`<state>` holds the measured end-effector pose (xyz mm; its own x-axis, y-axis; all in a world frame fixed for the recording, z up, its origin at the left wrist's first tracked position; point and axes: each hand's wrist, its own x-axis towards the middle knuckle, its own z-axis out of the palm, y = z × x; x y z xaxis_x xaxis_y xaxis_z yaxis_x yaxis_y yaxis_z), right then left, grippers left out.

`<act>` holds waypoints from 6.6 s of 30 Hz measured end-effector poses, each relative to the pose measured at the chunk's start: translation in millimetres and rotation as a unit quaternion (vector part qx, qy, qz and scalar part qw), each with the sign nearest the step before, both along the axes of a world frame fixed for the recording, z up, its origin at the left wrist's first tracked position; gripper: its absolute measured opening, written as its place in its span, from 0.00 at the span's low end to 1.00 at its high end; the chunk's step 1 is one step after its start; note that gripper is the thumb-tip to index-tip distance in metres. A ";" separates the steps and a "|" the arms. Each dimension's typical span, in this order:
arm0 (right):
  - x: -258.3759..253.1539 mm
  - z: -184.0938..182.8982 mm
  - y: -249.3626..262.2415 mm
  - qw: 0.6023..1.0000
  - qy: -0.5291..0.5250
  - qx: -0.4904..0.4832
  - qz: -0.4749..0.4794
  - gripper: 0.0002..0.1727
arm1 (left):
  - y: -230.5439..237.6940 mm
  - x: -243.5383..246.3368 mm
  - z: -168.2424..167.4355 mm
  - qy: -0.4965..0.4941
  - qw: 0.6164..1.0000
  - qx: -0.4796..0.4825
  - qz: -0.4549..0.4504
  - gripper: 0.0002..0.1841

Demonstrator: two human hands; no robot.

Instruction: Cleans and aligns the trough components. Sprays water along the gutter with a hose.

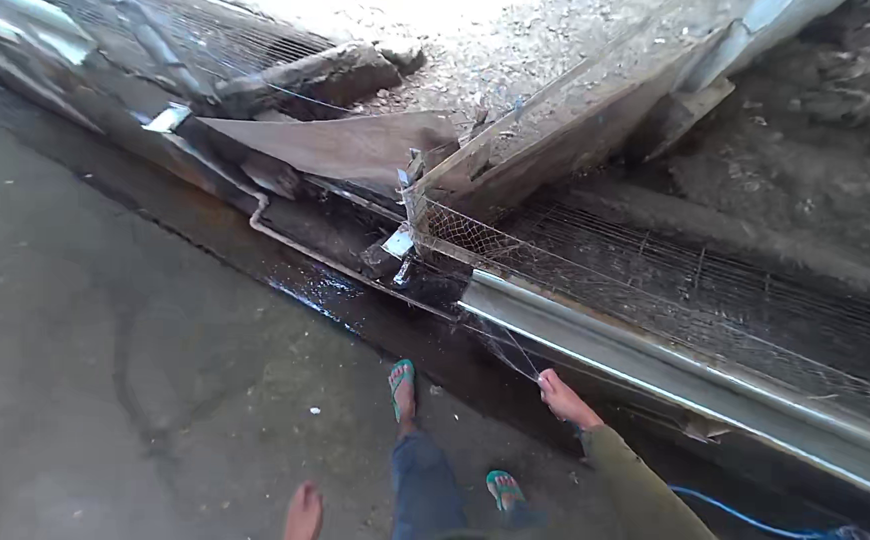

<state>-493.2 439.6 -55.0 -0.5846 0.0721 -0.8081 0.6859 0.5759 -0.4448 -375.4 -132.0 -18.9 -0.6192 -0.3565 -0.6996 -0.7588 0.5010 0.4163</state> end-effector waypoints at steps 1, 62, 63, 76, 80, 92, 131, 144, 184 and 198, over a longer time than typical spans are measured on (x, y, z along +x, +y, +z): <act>-7.1 -1.3 -9.8 1.000 -0.003 0.010 0.004 0.24 | -13.8 -69.4 -19.4 0.005 0.998 0.010 -0.062 0.23; 23.6 -260.7 -109.1 0.983 -0.158 -0.018 -0.089 0.27 | 353.5 -199.0 -395.3 -0.201 0.894 0.375 0.138 0.20; 23.1 -259.6 -111.6 0.984 -0.154 -0.022 -0.082 0.27 | 354.7 -196.9 -395.7 -0.205 0.896 0.374 0.128 0.19; 10.0 -232.2 -97.7 0.993 -0.044 -0.052 -0.094 0.24 | 368.9 -163.2 -387.0 -0.128 0.922 0.340 -0.132 0.18; 15.3 -235.7 -69.0 0.980 -0.049 0.000 -0.193 0.23 | 365.1 -168.8 -392.4 -0.119 0.913 0.371 -0.118 0.17; 6.6 -218.3 -78.0 0.993 -0.070 -0.083 -0.052 0.22 | 361.1 -183.6 -374.3 0.057 0.853 0.212 -0.473 0.25; -11.6 -248.4 -102.1 0.994 -0.075 -0.058 -0.047 0.25 | 403.9 -235.6 -352.8 -0.041 0.730 -0.084 -0.677 0.19; -47.9 -315.6 -134.3 0.993 -0.075 -0.036 -0.082 0.29 | 296.1 -278.0 -377.4 0.027 0.889 0.002 -0.458 0.21; -245.3 -163.3 -246.6 0.948 0.246 -0.187 -0.075 0.19 | 155.1 -417.4 -265.8 0.040 0.826 0.505 -0.247 0.73; -257.5 -257.8 -52.5 0.893 0.409 0.188 0.022 0.15 | 215.8 -478.6 -306.5 0.080 0.754 0.555 -0.341 0.40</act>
